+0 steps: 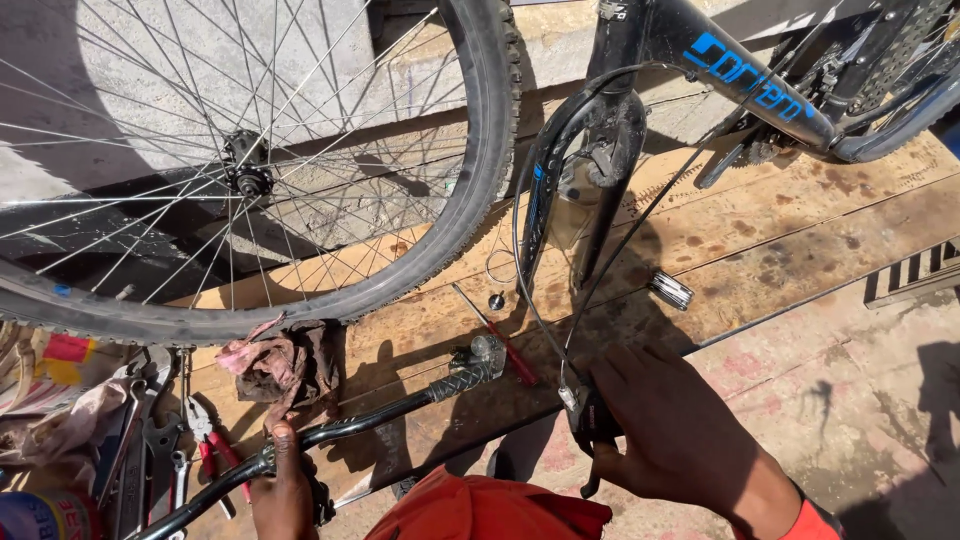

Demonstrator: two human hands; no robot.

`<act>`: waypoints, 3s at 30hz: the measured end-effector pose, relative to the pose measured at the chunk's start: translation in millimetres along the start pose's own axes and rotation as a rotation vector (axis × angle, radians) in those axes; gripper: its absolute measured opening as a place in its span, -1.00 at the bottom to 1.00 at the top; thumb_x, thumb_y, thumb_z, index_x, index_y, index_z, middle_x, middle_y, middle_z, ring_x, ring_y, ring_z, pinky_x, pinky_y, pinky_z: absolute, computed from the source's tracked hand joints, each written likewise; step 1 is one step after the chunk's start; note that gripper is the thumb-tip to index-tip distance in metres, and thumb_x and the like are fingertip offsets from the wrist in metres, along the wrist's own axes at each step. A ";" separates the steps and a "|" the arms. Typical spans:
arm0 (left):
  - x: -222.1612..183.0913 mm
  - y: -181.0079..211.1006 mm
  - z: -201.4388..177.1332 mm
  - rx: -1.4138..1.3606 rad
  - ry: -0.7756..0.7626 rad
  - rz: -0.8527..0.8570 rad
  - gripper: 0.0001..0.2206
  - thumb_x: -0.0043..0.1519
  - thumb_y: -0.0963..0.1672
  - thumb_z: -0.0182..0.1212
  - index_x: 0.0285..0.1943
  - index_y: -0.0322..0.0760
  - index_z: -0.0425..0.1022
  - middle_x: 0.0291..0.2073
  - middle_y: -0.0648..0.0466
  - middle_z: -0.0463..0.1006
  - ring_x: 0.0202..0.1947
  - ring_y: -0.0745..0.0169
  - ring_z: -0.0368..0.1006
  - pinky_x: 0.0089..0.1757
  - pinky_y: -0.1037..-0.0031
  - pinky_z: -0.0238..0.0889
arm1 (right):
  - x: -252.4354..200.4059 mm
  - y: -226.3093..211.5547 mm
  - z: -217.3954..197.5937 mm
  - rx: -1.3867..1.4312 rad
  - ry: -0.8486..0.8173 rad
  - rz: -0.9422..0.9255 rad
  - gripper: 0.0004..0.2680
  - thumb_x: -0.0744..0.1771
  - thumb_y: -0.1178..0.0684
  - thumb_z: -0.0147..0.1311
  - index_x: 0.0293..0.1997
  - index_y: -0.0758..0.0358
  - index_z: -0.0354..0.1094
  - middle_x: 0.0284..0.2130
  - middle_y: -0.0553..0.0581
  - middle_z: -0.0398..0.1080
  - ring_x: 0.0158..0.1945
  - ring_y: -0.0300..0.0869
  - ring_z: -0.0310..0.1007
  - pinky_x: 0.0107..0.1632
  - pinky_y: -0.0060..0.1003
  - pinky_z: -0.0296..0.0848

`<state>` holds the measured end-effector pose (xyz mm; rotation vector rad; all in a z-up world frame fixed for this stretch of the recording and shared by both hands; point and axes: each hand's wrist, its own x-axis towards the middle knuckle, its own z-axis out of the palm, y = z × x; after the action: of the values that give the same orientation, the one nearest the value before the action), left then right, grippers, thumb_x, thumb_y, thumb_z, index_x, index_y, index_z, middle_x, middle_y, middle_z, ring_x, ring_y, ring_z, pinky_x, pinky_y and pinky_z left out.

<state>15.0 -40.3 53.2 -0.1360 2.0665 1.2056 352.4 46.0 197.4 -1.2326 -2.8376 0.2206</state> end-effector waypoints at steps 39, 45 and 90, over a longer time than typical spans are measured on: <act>-51.6 -21.6 -20.1 -0.493 -0.549 0.015 -0.55 0.11 -0.22 0.24 0.25 -0.36 0.46 -0.58 -0.14 0.27 -0.59 -0.07 0.29 -0.44 0.25 0.11 | 98.2 -11.4 1.6 0.167 0.023 0.233 -0.54 0.14 -0.37 0.32 -0.26 0.10 0.13 -0.64 0.03 0.16 -0.58 -0.06 0.23 -0.45 -0.19 0.22; -27.1 -28.3 -87.0 -0.302 -0.419 0.245 -0.61 0.07 -0.28 0.27 0.12 -0.42 0.52 -0.60 -0.18 0.35 -0.61 -0.10 0.29 -0.44 0.26 0.17 | 112.8 17.6 38.5 0.051 -0.030 0.229 -0.49 0.13 -0.32 0.25 -0.05 0.19 0.15 -0.59 0.08 0.34 -0.51 0.00 0.38 -0.37 -0.04 0.35; 34.6 91.1 -56.4 0.458 -0.296 0.392 -0.79 0.01 -0.10 0.42 -0.49 -0.21 0.44 -0.83 0.10 0.09 -0.77 0.26 -0.12 -0.58 0.36 -0.22 | 26.4 182.5 200.9 0.318 0.993 0.996 -0.90 0.28 0.21 0.03 -0.21 0.26 0.20 -0.36 0.17 0.27 -0.33 0.03 0.23 -0.33 0.00 0.22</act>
<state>-79.3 -25.5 113.0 0.6488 2.0941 0.8663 447.8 165.4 -28.5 -1.8368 -1.1996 0.0376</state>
